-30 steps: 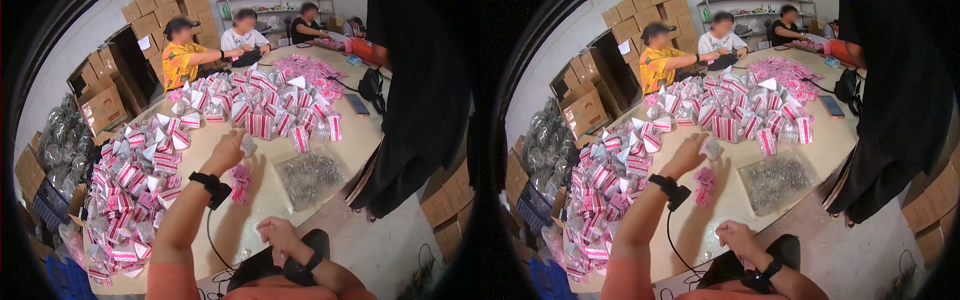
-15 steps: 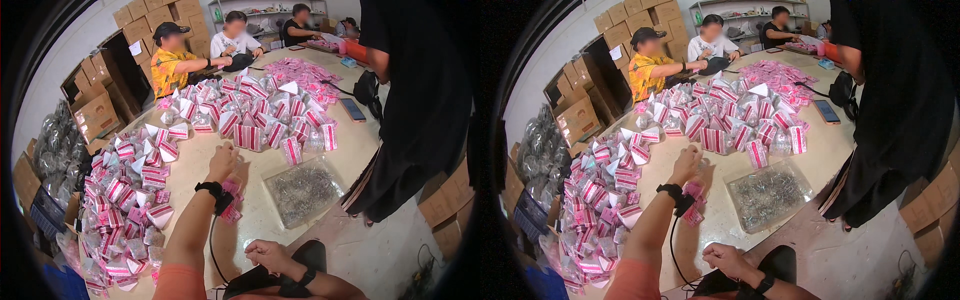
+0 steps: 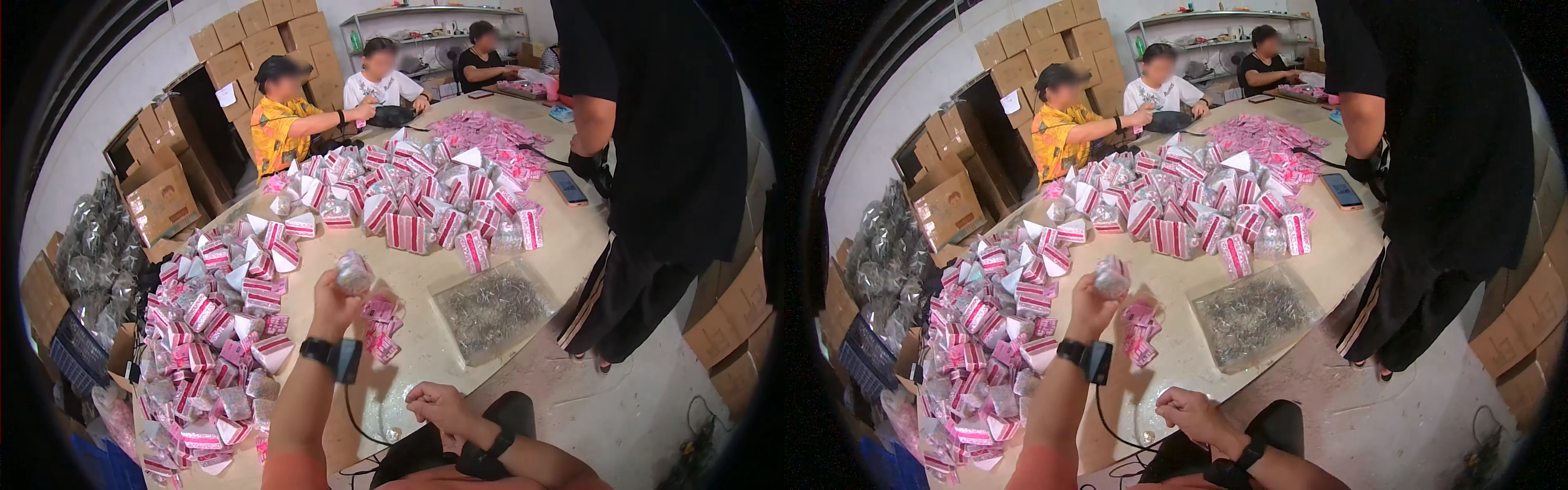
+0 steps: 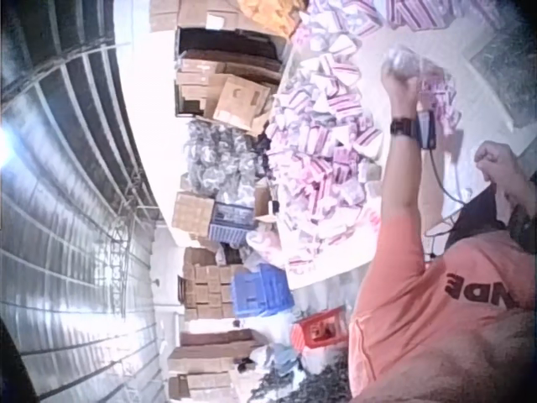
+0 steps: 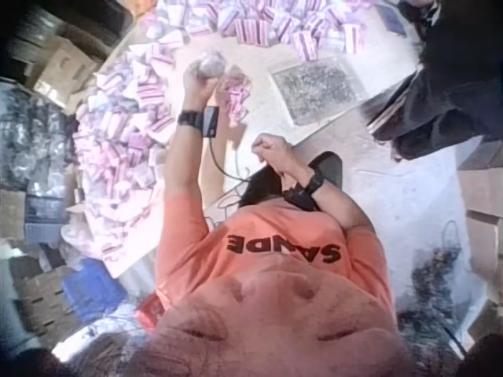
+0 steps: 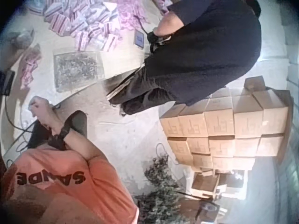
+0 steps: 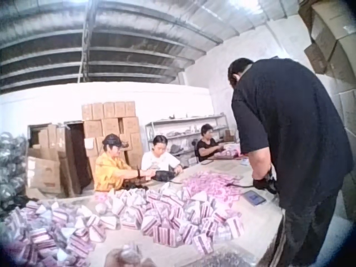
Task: The person sits at a table in a warehouse and repeatedly picks up small, triangular, glittery items. They attach a pink tag to each item using a small metal fastener and place the finished product into a pile on the table.
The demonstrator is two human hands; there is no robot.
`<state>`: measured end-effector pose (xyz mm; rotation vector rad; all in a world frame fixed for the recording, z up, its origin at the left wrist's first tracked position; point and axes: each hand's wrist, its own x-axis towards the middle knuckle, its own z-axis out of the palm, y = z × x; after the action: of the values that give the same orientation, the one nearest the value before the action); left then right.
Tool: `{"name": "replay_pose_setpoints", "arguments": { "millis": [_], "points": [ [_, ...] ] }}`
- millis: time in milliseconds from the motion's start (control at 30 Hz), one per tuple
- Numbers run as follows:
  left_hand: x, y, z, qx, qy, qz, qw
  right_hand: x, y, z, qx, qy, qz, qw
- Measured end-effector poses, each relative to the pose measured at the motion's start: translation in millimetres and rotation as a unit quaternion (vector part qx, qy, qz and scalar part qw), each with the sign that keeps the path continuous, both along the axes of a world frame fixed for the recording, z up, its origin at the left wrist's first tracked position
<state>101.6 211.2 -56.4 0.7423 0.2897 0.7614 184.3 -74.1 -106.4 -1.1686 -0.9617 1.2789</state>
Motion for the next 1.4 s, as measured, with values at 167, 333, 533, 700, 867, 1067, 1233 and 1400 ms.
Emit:
{"name": "replay_pose_setpoints", "arguments": {
  "millis": [167,333,533,700,867,1067,1233,1400],
  "points": [
    [-57,-60,24,-0.122,-0.113,0.068,0.984,-9,-2,7,-0.003,-0.054,-0.012,0.998],
    [-114,-104,6,-0.072,-0.157,-0.037,0.984,-16,-2,5,-0.009,-0.08,-0.03,0.996],
    [-133,-166,7,-0.061,-0.034,0.085,0.994,-17,-3,19,-0.027,-0.065,-0.041,0.997],
    [-129,-195,13,0.096,0.041,0.119,0.987,-23,-3,63,0.061,-0.064,-0.044,0.995],
    [-110,-216,30,0.187,0.139,0.229,0.945,-35,-9,106,0.172,-0.208,-0.076,0.96],
    [-108,-227,33,0.221,0.107,0.266,0.932,-53,-12,129,0.253,-0.35,-0.067,0.9],
    [-108,-225,28,0.216,0.117,0.267,0.932,-56,-10,129,0.266,-0.389,-0.065,0.88],
    [-107,-226,28,0.236,0.138,0.277,0.921,-54,-8,126,0.267,-0.392,-0.064,0.878]
  ]
}}
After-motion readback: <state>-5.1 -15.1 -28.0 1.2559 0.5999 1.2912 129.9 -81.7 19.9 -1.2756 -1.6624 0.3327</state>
